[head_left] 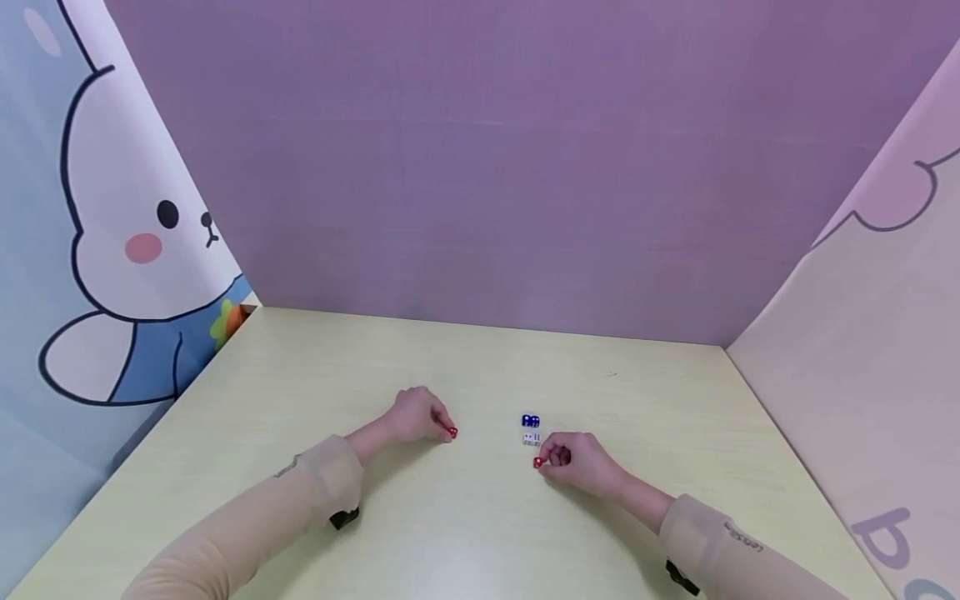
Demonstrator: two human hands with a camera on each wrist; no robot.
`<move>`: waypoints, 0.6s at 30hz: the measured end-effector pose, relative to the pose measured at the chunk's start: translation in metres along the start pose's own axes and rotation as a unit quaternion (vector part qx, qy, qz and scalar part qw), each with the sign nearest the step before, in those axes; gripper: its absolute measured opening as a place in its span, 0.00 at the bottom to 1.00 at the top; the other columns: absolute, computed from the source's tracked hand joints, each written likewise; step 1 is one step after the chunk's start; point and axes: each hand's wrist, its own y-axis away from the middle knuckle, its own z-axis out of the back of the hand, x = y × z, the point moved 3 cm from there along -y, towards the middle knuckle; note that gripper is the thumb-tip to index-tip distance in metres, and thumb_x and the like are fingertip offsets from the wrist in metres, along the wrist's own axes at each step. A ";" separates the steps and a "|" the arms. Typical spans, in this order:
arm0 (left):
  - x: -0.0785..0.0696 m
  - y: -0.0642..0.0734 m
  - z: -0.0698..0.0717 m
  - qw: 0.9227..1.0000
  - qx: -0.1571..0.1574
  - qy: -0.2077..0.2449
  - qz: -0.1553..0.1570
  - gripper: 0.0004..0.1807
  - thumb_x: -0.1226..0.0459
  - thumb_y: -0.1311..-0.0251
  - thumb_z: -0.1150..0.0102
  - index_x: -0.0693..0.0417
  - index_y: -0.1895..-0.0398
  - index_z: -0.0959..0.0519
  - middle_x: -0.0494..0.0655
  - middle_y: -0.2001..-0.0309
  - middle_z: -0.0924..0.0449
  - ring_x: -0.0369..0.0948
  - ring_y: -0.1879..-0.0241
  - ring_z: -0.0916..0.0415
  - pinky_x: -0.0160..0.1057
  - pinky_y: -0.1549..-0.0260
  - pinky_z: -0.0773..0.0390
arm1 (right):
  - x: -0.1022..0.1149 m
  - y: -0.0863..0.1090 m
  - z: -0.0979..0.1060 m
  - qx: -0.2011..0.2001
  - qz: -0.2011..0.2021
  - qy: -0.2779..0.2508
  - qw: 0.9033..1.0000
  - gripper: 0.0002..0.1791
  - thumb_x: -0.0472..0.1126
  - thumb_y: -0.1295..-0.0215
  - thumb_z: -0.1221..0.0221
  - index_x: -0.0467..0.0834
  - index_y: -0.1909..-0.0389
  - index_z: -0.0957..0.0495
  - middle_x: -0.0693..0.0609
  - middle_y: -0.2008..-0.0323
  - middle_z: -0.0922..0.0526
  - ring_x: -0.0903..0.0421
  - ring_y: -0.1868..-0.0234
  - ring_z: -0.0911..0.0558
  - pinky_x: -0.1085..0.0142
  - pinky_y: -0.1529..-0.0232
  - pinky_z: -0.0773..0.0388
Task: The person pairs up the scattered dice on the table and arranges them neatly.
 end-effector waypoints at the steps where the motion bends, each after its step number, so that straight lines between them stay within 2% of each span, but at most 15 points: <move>1: -0.003 0.000 -0.002 1.000 0.001 -0.001 0.001 0.05 0.58 0.58 0.25 0.38 0.78 0.15 0.29 0.78 0.18 0.29 0.71 0.25 0.49 0.51 0.34 | 0.000 0.000 0.000 0.000 0.000 -0.001 1.000 0.07 0.34 0.47 0.34 0.47 0.69 0.21 0.59 0.78 0.26 0.65 0.76 0.30 0.73 0.75 0.30; 6: -0.016 0.000 -0.012 1.000 0.008 -0.003 0.003 0.05 0.57 0.59 0.25 0.37 0.79 0.15 0.27 0.79 0.18 0.28 0.70 0.25 0.54 0.47 0.38 | -0.001 0.000 0.000 0.000 0.000 -0.003 1.000 0.08 0.33 0.48 0.34 0.47 0.69 0.21 0.59 0.78 0.26 0.64 0.76 0.30 0.73 0.75 0.30; 18: -0.044 -0.003 -0.033 0.999 0.018 0.033 -0.007 0.06 0.58 0.60 0.25 0.39 0.78 0.15 0.27 0.79 0.19 0.28 0.73 0.27 0.53 0.47 0.37 | -0.002 -0.002 0.000 0.000 0.002 0.000 1.000 0.07 0.34 0.47 0.34 0.47 0.69 0.21 0.59 0.78 0.26 0.64 0.76 0.30 0.73 0.75 0.30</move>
